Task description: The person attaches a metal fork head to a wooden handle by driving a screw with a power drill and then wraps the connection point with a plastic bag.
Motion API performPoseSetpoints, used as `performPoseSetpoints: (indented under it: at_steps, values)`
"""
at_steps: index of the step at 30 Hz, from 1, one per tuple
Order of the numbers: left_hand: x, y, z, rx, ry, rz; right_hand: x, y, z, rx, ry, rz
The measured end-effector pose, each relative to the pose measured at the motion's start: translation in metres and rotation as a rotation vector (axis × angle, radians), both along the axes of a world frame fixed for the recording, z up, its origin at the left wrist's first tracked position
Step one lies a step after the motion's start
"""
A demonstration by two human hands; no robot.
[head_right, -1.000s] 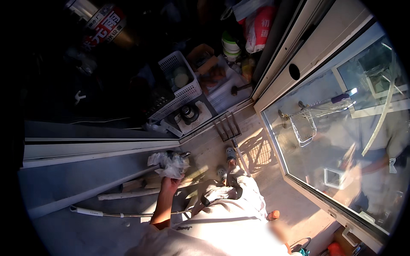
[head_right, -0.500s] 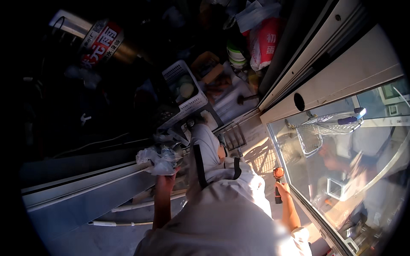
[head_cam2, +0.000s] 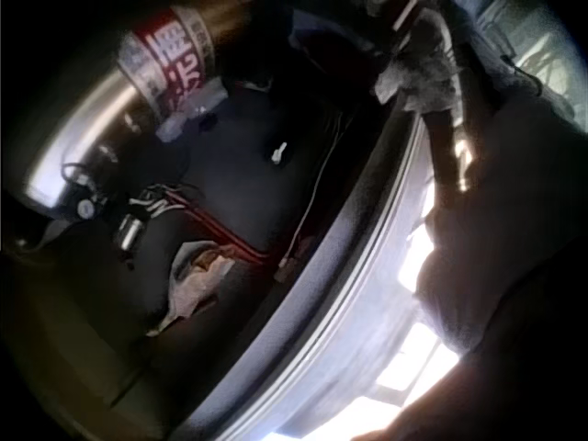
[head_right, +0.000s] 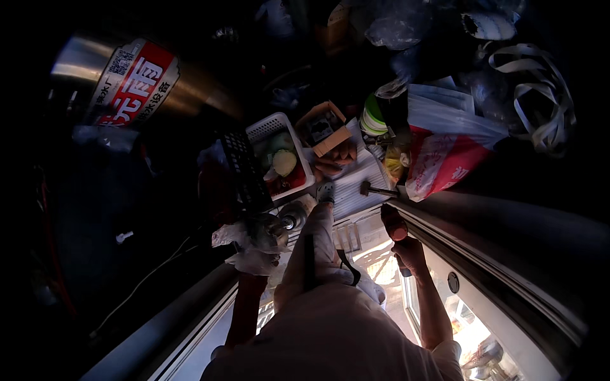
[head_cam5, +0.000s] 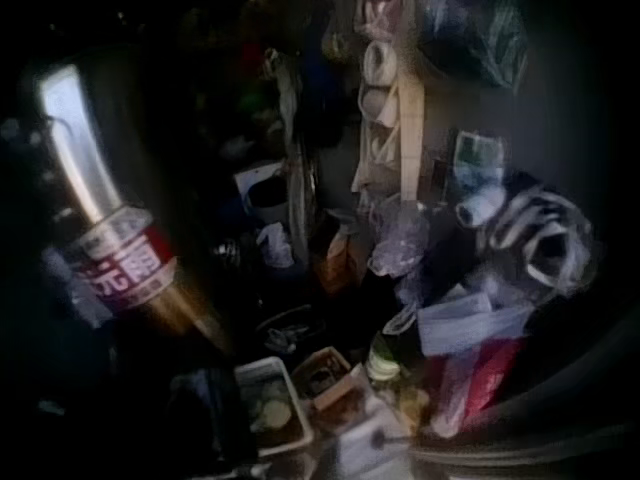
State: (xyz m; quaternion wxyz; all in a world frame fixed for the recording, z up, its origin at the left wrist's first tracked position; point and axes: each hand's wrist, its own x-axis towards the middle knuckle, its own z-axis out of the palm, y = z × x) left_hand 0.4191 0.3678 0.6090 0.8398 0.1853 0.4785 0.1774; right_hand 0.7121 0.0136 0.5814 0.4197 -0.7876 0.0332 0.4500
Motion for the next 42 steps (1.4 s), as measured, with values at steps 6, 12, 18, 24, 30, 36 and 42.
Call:
performPoseSetpoints:
  at_steps: [6, 12, 18, 24, 30, 36, 42]
  values:
    - [0.078, 0.067, 0.042, -0.035, 0.044, 0.037, 0.103, 0.084, 0.073, 0.089, 0.025, 0.070]
    - [0.131, 0.111, 0.083, -0.021, 0.048, 0.043, 0.159, 0.074, 0.115, 0.072, 0.169, -0.119]
    - [0.181, 0.128, 0.113, 0.004, 0.022, 0.059, 0.173, 0.039, 0.102, 0.041, 0.260, -0.117]
    - [0.222, 0.141, 0.092, 0.067, -0.037, -0.004, 0.190, 0.047, 0.098, 0.002, 0.217, -0.021]
    - [0.300, 0.138, 0.130, 0.130, -0.086, -0.002, 0.208, 0.064, 0.120, 0.035, 0.144, -0.095]
    - [0.391, 0.172, 0.153, 0.104, -0.121, 0.027, 0.227, 0.086, 0.173, 0.242, 0.073, -0.083]
    - [0.491, 0.236, 0.191, 0.042, -0.058, -0.011, 0.227, 0.092, 0.189, 0.388, 0.035, -0.022]
